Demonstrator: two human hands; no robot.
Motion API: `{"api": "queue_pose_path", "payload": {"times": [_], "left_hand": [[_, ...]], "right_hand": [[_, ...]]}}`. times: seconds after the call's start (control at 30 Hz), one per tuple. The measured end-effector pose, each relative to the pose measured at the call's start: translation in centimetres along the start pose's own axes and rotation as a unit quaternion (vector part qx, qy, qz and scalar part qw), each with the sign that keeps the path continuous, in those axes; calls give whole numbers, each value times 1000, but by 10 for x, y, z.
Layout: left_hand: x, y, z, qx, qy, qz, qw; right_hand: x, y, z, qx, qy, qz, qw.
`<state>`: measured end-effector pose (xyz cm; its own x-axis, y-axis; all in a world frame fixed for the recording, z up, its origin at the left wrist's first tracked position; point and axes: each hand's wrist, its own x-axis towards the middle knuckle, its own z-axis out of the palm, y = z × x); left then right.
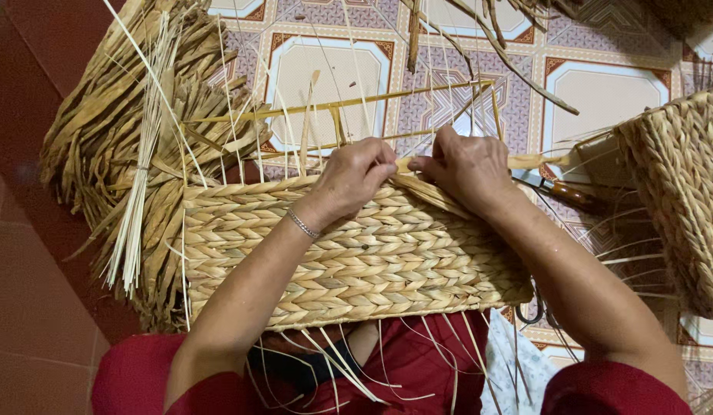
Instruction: The person weaves a rectangular basket using dried palm leaves, interlacing strands by hand. They occasionally use a wooden tool to tighten the weave and adjust the basket's shape.
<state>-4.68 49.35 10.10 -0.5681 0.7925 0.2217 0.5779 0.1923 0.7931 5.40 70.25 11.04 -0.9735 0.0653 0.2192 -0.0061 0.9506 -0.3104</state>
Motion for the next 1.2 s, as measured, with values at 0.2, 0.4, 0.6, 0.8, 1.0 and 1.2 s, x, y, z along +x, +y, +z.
{"api": "queue_pose_path", "payload": {"times": [0.2, 0.4, 0.6, 0.8, 1.0, 1.2], "left_hand": [[21, -9, 14, 58, -14, -158, 986], [29, -3, 22, 108, -3, -154, 982], [30, 0, 34, 188, -42, -71, 979], [42, -12, 38, 27, -81, -105, 991], [32, -3, 10, -59, -245, -311, 917], [32, 17, 11, -139, -197, -51, 969]], "right_hand": [[-25, 3, -6, 58, -29, 37, 997], [-37, 8, -18, 122, -23, 32, 992], [-52, 11, -53, -32, 40, -120, 991], [-49, 32, -61, 88, -123, 25, 988], [-25, 24, -54, -38, 65, -123, 990], [1, -3, -65, -176, 122, -236, 948]]}}
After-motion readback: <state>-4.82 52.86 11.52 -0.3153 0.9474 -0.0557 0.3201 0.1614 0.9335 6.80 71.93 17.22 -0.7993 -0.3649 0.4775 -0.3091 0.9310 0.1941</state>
